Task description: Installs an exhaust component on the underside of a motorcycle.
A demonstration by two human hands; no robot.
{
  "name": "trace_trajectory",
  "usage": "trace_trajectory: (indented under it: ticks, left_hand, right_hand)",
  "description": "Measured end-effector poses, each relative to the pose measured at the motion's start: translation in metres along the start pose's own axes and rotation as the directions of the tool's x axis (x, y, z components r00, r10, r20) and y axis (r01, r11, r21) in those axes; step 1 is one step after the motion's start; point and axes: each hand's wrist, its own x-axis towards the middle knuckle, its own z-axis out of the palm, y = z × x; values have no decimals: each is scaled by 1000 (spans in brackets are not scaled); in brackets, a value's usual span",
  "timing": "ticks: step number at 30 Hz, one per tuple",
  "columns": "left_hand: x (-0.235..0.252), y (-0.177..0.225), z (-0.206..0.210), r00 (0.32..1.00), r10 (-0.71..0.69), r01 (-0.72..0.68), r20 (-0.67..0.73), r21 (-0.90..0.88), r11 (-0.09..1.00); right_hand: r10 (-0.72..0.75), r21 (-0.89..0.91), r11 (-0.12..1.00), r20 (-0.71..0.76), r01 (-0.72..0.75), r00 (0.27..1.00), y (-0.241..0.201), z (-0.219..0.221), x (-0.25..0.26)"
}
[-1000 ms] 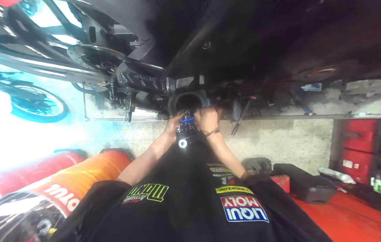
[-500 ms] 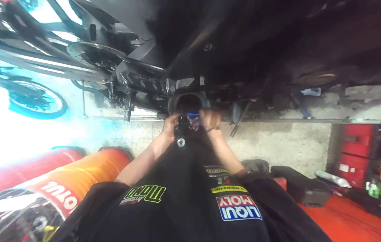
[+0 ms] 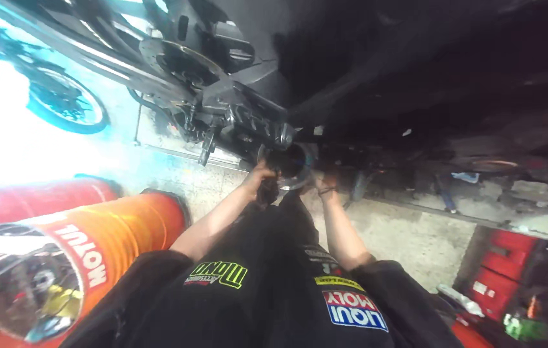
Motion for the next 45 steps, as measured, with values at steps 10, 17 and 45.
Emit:
trace_trajectory:
  ticks: [10, 17, 45]
  left_hand:
    - [15, -10, -4, 988, 40, -129, 148, 661, 739]
    - [13, -5, -10, 976, 62, -175, 208, 581, 795]
    - [15, -20, -2, 956, 272, -291, 109, 456, 841]
  right_hand:
    - [-250, -69, 968, -145, 242, 957, -32, 12, -32]
    - [-140, 91, 982, -250, 168, 958, -35, 21, -37]
    - [-124, 43, 988, -341, 147, 932, -50, 16, -49]
